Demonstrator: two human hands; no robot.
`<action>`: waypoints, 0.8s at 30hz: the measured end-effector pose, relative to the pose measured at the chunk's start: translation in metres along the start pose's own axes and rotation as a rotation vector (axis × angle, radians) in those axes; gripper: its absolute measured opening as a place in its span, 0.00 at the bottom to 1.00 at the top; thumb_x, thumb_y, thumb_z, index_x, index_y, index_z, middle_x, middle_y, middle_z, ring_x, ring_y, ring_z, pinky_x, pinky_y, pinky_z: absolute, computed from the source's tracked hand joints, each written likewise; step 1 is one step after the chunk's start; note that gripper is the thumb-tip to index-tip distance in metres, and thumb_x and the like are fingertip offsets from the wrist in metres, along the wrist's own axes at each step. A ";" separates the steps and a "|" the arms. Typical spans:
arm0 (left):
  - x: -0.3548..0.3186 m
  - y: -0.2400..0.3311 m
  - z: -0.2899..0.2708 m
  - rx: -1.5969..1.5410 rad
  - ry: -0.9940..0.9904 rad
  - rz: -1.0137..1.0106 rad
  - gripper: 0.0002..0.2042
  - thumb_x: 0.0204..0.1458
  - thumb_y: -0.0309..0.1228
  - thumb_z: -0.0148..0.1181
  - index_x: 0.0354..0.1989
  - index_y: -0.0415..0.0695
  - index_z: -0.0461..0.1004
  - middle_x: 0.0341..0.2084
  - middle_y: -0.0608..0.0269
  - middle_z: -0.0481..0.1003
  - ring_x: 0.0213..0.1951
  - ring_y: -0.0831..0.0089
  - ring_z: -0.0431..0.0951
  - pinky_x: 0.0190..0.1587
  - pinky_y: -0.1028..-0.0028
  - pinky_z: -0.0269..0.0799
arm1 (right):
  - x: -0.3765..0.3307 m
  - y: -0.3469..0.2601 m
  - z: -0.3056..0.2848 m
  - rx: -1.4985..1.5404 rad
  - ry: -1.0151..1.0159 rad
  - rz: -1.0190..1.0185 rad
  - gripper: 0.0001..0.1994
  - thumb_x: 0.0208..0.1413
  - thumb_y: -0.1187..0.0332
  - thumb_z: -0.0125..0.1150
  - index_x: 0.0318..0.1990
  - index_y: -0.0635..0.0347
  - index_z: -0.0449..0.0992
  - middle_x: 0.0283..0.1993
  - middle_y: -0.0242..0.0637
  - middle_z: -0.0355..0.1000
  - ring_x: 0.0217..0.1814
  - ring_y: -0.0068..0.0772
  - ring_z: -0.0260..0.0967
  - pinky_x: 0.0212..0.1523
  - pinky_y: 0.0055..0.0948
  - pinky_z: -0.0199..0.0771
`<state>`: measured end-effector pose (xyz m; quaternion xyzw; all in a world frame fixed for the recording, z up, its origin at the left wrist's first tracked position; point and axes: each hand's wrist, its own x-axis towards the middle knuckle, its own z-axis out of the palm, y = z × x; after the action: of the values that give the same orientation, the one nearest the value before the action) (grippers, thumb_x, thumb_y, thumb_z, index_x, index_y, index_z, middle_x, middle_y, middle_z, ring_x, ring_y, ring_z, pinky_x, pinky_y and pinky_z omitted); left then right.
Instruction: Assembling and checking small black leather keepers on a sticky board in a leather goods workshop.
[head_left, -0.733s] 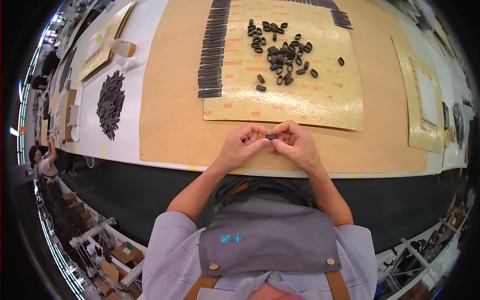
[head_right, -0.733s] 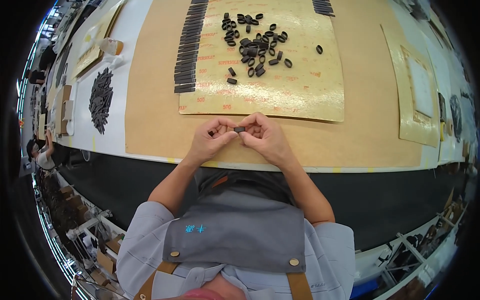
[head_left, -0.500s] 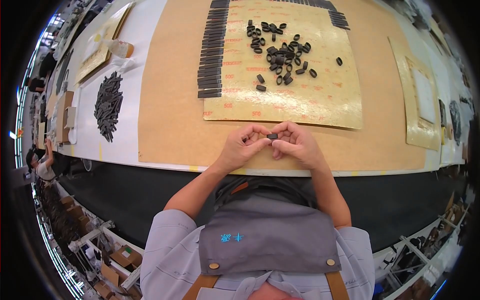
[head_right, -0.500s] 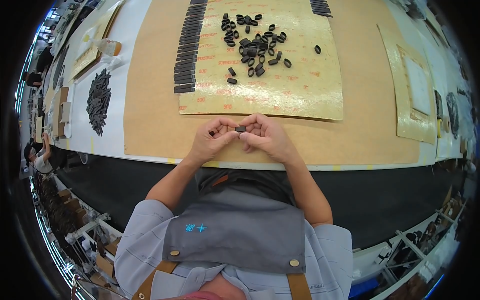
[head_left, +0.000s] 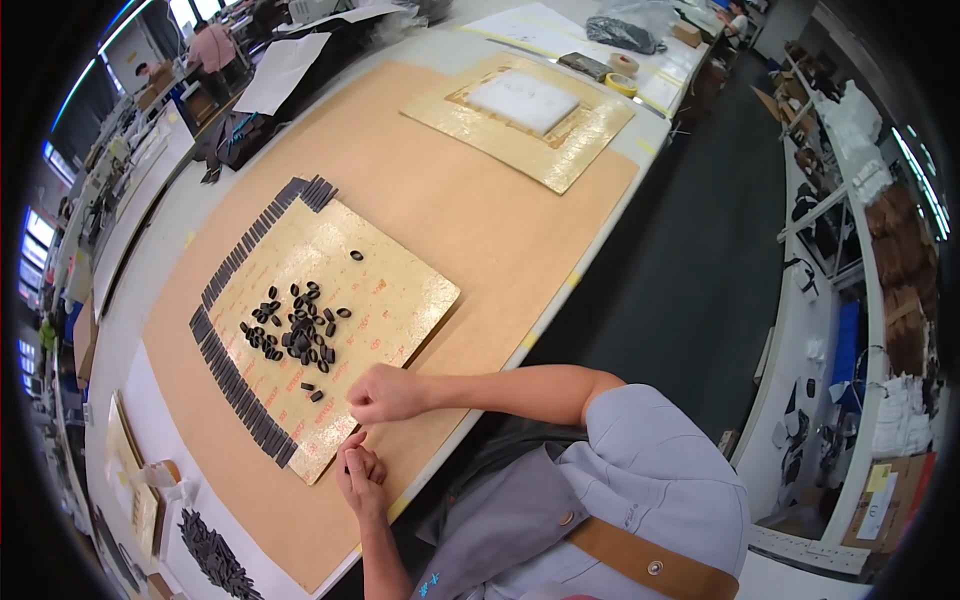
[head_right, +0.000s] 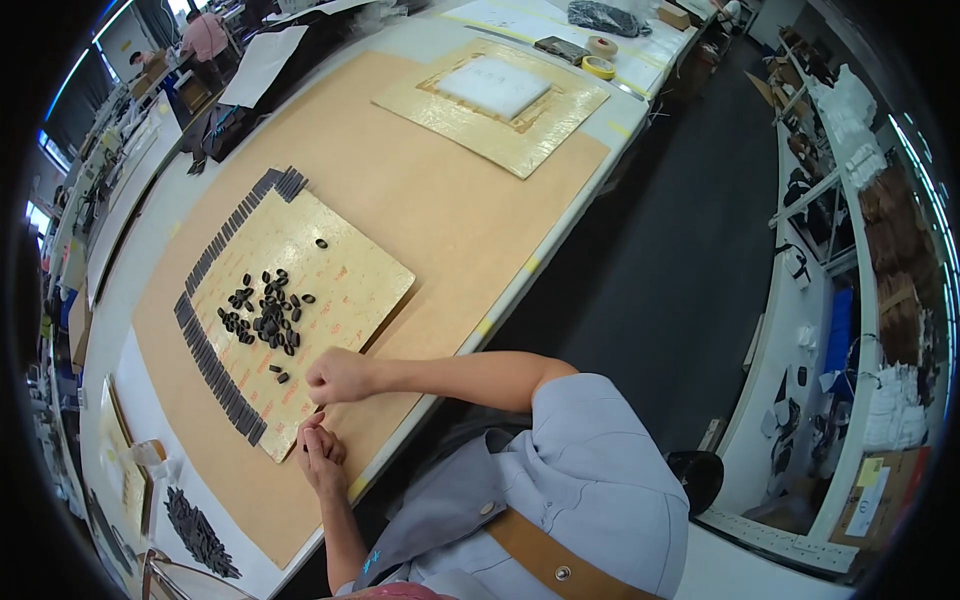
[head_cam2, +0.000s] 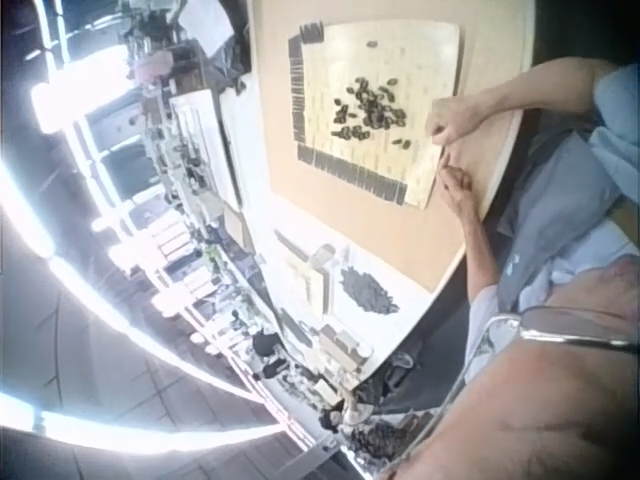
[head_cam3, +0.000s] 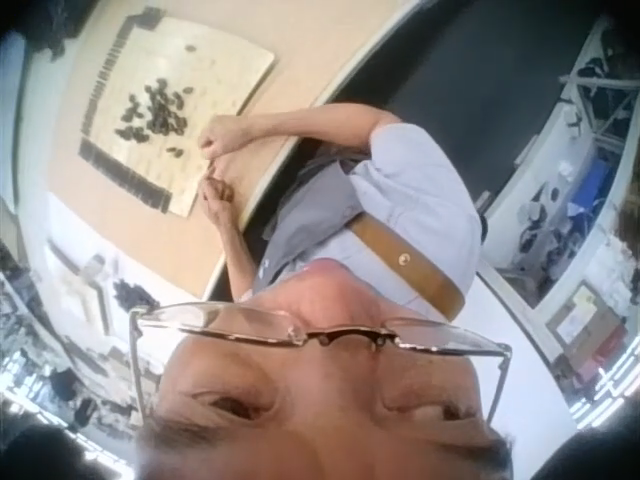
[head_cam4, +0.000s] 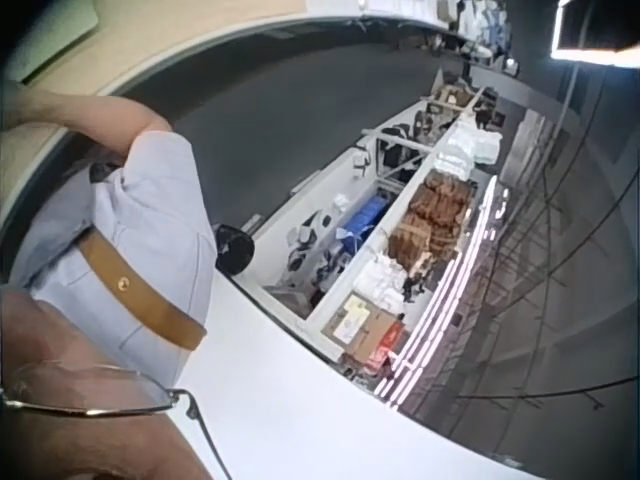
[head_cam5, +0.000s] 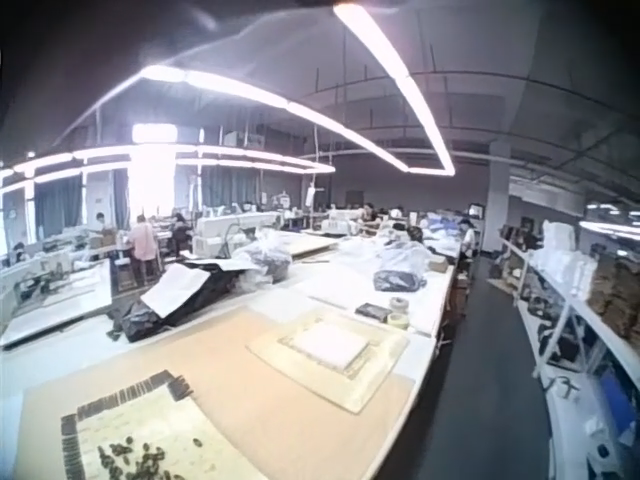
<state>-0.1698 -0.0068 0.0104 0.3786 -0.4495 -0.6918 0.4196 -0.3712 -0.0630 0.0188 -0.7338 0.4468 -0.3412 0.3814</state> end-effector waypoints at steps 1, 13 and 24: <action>0.000 -0.002 -0.006 0.037 -0.019 0.008 0.20 0.63 0.43 0.40 0.48 0.36 0.65 0.18 0.70 0.60 0.17 0.83 0.59 0.20 0.85 0.53 | 0.015 -0.009 -0.013 -0.004 0.082 -0.010 0.13 0.49 0.62 0.58 0.25 0.64 0.70 0.16 0.41 0.66 0.20 0.36 0.67 0.25 0.33 0.68; 0.013 0.004 0.056 -0.095 0.276 0.329 0.29 0.63 0.49 0.31 0.61 0.38 0.55 0.55 0.52 0.62 0.58 0.64 0.60 0.59 0.65 0.56 | -0.034 -0.042 0.038 0.890 -0.089 0.268 0.06 0.55 0.69 0.55 0.32 0.63 0.68 0.24 0.31 0.66 0.22 0.18 0.66 0.21 0.20 0.67; 0.012 -0.012 0.017 -0.072 0.108 0.193 0.18 0.63 0.41 0.40 0.41 0.37 0.68 0.29 0.60 0.69 0.32 0.73 0.70 0.37 0.76 0.66 | -0.030 -0.025 0.012 0.928 0.022 0.249 0.05 0.55 0.73 0.53 0.33 0.66 0.67 0.28 0.36 0.70 0.26 0.21 0.67 0.27 0.20 0.71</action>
<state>-0.1928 -0.0098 0.0024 0.3552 -0.4355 -0.6425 0.5210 -0.3619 -0.0252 0.0295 -0.4232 0.3358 -0.4643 0.7018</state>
